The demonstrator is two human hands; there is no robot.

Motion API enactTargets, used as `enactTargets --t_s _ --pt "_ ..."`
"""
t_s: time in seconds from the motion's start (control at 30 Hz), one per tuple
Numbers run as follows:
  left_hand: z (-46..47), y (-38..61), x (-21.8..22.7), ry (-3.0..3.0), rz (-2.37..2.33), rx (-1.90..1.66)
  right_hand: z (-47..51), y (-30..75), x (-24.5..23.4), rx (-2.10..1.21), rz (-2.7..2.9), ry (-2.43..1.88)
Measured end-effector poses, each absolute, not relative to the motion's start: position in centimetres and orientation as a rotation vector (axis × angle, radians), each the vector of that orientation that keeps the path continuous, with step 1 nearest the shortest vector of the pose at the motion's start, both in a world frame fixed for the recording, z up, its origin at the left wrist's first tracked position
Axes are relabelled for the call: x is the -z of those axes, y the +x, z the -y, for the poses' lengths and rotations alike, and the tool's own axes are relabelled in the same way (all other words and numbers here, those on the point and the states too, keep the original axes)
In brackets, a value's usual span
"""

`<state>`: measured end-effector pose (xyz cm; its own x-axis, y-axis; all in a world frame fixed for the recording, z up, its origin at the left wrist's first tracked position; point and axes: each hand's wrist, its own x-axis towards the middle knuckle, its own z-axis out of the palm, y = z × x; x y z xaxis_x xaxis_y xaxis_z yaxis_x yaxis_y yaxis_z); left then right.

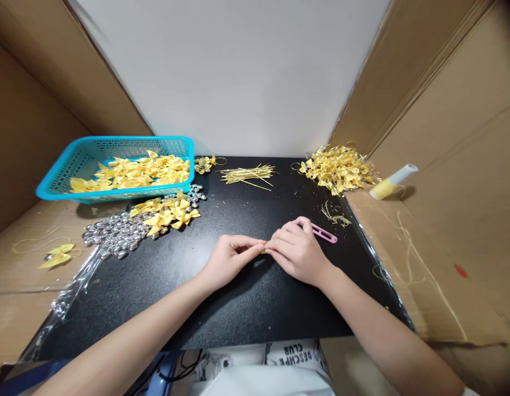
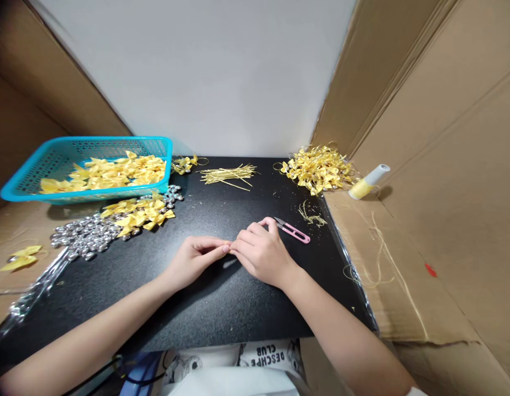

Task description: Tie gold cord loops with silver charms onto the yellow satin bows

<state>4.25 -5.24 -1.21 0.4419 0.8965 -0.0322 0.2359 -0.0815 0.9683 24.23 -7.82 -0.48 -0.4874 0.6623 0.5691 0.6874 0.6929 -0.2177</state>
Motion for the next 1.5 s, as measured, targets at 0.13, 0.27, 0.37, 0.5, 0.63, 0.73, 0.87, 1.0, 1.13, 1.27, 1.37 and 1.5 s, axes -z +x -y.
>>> enactTargets --t_s 0.13,0.27,0.37,0.5,0.63,0.73,0.87,1.0,1.13,1.27,1.37,1.5 --pt "5.3 4.2 1.0 1.814 -0.925 -0.607 7.9 24.6 -0.2 -0.293 2.178 -1.074" --pt "5.3 4.2 0.9 1.936 -0.787 -0.548 7.7 24.7 -0.3 -0.804 1.949 -1.082" --pt "5.4 4.2 0.9 1.972 -0.732 -0.572 7.6 24.3 0.1 -0.985 1.743 -1.085" --pt "5.4 4.3 0.9 1.953 -0.706 -0.634 7.4 23.5 1.0 -1.076 1.543 -1.068" --pt "5.5 4.3 1.1 1.819 -0.706 -0.658 7.5 22.8 1.8 -1.117 1.439 -1.149" --pt "5.4 4.5 1.5 1.639 -0.716 -0.682 7.7 22.3 2.2 -1.053 1.405 -1.187" --pt "5.4 4.6 1.7 1.379 -0.71 -0.712 8.1 22.3 1.8 -0.69 1.569 -1.094" --pt "5.2 4.5 1.4 1.245 -0.782 -0.726 8.1 22.8 1.0 -0.347 1.902 -1.012" --pt "5.1 4.3 1.2 1.188 -0.794 -0.674 7.8 23.2 0.9 -0.258 2.02 -0.988" --pt "4.9 4.1 1.0 1.205 -0.767 -0.611 7.6 23.3 1.0 -0.292 2.031 -0.896" --pt "4.8 4.0 1.0 1.221 -0.775 -0.553 7.5 23.2 1.2 -0.369 2.012 -0.882" --pt "4.6 3.8 1.1 1.233 -0.791 -0.517 7.5 23.2 1.5 -0.42 1.929 -0.881"
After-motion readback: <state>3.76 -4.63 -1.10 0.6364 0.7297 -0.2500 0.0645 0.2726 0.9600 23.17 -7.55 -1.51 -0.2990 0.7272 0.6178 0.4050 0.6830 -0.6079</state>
